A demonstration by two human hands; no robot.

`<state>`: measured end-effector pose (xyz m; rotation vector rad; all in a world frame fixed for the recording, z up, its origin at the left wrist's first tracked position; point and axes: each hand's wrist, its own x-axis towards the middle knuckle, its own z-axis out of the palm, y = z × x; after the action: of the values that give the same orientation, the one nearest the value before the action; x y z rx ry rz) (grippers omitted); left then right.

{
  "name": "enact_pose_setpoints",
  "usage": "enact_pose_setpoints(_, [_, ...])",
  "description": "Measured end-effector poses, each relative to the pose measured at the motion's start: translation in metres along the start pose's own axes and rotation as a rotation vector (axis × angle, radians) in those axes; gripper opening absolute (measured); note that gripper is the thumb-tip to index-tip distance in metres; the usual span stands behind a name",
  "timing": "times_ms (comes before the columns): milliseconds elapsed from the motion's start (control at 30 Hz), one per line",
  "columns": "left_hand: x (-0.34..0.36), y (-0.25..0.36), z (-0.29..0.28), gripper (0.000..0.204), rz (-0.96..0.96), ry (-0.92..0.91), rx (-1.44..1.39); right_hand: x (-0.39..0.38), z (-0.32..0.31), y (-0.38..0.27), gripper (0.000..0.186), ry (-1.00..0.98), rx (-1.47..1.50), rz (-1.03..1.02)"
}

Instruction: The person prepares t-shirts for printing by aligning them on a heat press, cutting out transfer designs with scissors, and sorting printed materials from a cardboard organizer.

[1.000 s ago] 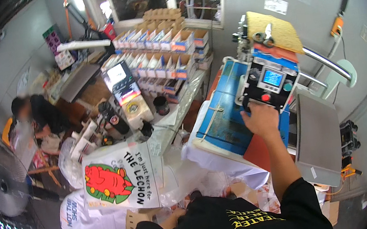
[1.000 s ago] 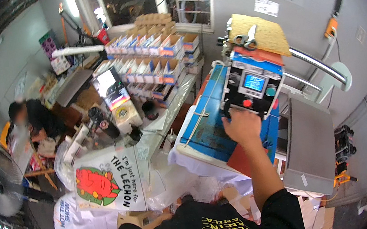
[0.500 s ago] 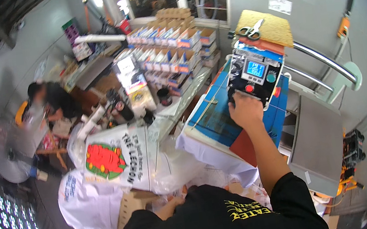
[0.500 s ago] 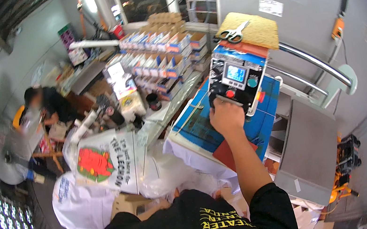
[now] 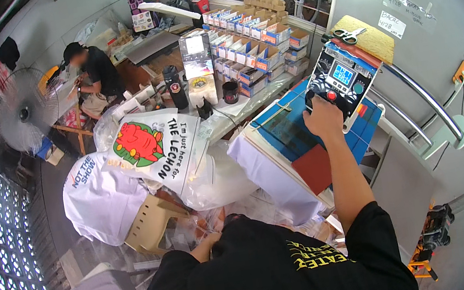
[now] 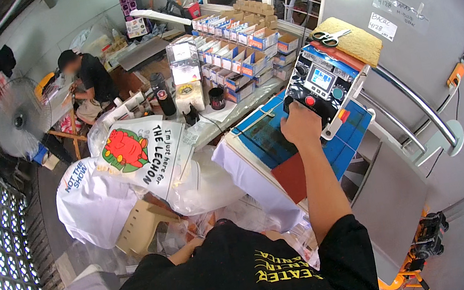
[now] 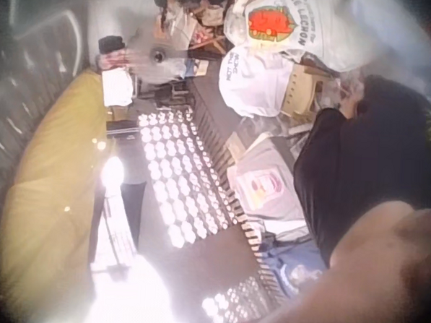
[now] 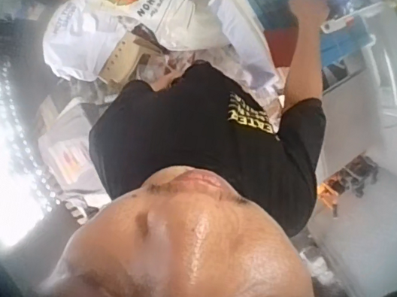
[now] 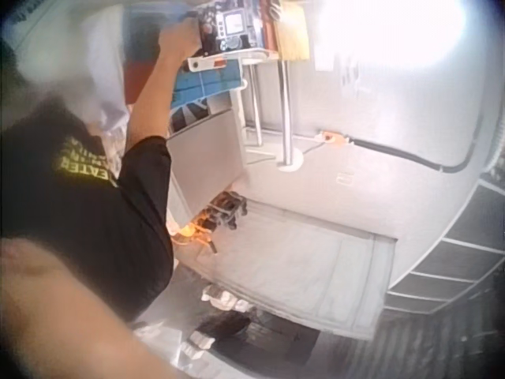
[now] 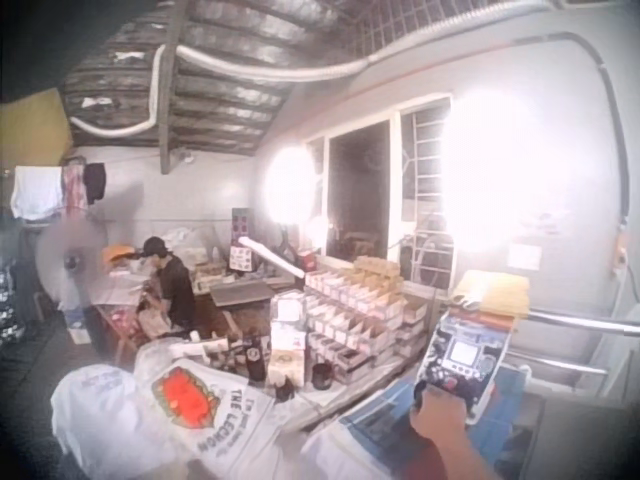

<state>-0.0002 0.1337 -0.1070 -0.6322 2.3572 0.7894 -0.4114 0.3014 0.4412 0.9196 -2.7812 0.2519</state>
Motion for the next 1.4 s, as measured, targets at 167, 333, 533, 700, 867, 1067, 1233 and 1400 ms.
enact_pose_setpoints(167, [-0.022,0.016,0.027,0.045,-0.211,0.107,-0.259,-0.002,-0.001,0.005,0.043,-0.016,-0.002,-0.012])
enact_pose_setpoints(333, [-0.025,0.018,0.036,0.048,0.06,0.275,-0.152,-0.008,-0.01,0.002,0.048,-0.014,-0.056,-0.004])
enact_pose_setpoints(533, [-0.045,-0.004,0.066,0.046,-0.313,0.23,-0.375,-0.017,-0.009,0.001,0.046,0.035,-0.008,-0.012])
enact_pose_setpoints(700, [-0.057,-0.004,0.061,0.045,-0.391,0.244,-0.424,-0.047,-0.022,0.024,0.039,0.055,-0.013,0.023])
enact_pose_setpoints(867, [-0.053,-0.007,0.035,0.044,-0.408,0.212,-0.383,-0.085,-0.024,0.074,0.036,0.175,-0.099,0.017])
enact_pose_setpoints(1067, [-0.039,-0.011,-0.034,0.042,-0.406,0.213,-0.323,-0.13,-0.037,0.116,0.042,0.276,-0.182,0.117])
enact_pose_setpoints(1233, [0.001,0.077,-0.192,0.031,0.271,0.3,-0.392,-0.168,-0.043,0.163,0.053,0.206,-0.222,0.403])
enact_pose_setpoints(1400, [0.012,0.221,-0.375,0.018,0.524,0.597,-0.383,-0.203,-0.032,0.204,0.054,0.349,-0.32,0.562])
